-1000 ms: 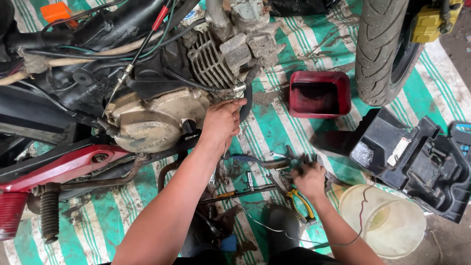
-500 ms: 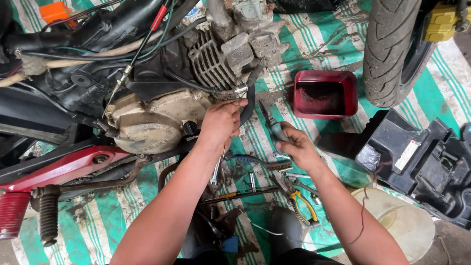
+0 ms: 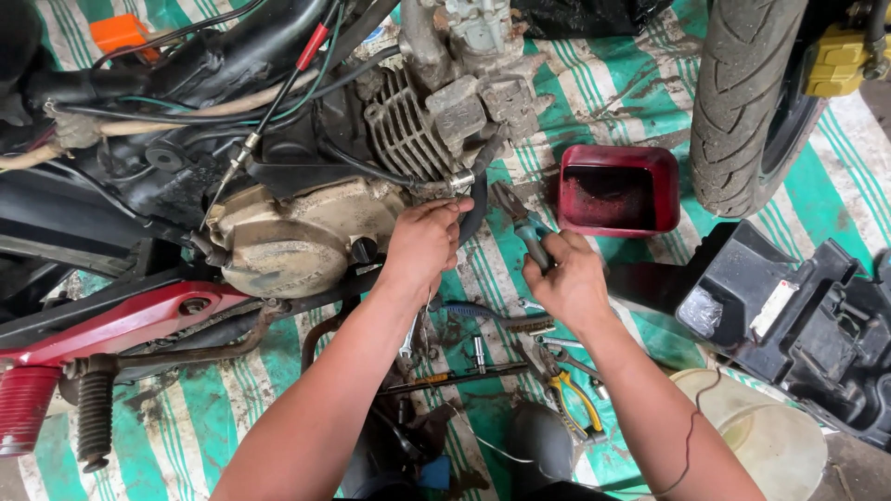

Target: The person sits on a tarp and works on a motorcycle engine, using pliers to strip a wire and a brush to clean the engine casing. They also handle a motorcycle battery and use a wrench on the engine.

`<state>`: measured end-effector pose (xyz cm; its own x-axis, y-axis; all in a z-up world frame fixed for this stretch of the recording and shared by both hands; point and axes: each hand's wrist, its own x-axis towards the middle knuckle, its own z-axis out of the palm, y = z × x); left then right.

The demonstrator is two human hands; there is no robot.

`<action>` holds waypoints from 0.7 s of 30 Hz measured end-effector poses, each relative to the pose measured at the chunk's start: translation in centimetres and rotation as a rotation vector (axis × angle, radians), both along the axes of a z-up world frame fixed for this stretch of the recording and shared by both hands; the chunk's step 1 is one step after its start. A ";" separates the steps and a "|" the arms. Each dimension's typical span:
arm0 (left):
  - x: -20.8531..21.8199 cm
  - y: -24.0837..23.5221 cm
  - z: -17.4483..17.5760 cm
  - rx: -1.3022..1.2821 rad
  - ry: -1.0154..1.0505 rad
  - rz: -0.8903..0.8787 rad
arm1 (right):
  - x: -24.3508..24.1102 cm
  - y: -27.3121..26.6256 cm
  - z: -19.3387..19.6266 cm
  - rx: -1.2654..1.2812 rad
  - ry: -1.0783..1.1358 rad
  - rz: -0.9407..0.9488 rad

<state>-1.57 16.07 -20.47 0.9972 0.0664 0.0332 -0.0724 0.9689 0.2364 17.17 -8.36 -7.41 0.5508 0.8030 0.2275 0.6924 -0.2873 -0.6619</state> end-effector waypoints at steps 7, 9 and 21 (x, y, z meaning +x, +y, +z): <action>1.2 -0.1 1.1 -0.053 -0.216 -0.059 | 0.3 0.8 1.1 0.124 -0.104 0.010; 1.2 -0.3 1.5 -0.104 -0.284 -0.116 | 0.3 0.9 1.1 0.126 -0.107 0.009; -0.3 -7.1 21.3 1.717 1.206 0.433 | 2.8 2.1 -1.4 0.113 -0.205 -0.015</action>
